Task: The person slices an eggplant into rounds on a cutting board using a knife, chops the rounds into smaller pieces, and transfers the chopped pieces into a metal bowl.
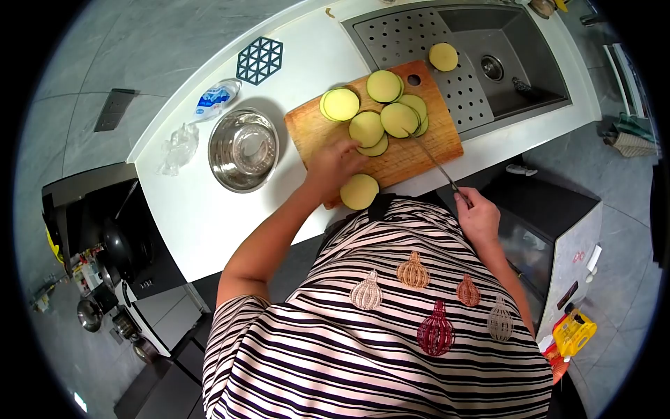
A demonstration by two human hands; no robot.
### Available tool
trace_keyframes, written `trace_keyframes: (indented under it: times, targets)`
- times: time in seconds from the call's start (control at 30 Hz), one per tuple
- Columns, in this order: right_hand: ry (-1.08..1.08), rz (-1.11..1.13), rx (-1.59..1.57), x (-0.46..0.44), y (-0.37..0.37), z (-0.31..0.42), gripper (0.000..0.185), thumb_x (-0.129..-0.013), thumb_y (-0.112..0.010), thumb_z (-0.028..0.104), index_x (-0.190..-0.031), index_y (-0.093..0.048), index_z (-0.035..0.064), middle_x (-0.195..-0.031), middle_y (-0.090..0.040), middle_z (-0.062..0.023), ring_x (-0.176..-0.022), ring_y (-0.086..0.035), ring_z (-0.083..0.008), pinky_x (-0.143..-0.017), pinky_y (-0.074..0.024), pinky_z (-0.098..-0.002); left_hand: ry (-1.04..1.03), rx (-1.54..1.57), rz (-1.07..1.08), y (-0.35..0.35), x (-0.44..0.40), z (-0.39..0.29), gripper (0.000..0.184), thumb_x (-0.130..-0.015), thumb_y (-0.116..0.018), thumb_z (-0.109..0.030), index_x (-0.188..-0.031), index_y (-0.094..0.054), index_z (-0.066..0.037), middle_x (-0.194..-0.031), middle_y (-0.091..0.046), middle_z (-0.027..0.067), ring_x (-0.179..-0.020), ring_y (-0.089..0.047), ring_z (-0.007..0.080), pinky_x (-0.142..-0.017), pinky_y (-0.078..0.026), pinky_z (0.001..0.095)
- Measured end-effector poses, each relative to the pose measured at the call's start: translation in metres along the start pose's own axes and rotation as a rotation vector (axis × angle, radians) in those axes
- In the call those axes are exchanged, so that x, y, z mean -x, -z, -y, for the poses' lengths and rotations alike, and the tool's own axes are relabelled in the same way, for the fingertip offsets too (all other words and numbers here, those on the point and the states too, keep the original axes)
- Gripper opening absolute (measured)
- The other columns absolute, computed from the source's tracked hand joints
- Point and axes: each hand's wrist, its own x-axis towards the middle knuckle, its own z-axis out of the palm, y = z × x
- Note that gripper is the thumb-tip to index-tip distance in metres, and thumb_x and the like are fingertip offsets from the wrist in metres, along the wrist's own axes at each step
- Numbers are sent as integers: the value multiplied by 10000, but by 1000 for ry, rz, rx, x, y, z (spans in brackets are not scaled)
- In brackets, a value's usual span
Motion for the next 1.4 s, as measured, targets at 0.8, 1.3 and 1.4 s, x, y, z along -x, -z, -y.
trace_keyframes:
  times: [0.8,1.3,1.4]
  targets:
    - [284,372,185,-30,-16,36,212,-895,-614,292,-968,-699,111,-807,-690,-170,-797,-665,-376,-714,-520,-462,-87,-226,-382,-9,57,15,382,-734,-822,-265,-1008,-660,-53,-1123,-602,167,-1026,-601,335,-883,-499,403]
    - [341,478,181,-43,-39,59,249,-919,-579,311,-992,-695,104,-857,-680,-190,-845,-644,-391,-737,-500,-483,-284,-276,-501,-21,76,47,674,-666,-852,-171,-1272,-574,-72,-1245,-523,123,-1095,-540,345,-911,-496,418]
    - [324,467,205,-47,-38,66,252,-905,-576,308,-979,-705,105,-863,-688,-179,-848,-648,-381,-745,-501,-480,-284,-188,-523,-26,73,45,619,-670,-849,-164,-1229,-601,-66,-1236,-534,114,-1074,-559,332,-889,-509,417]
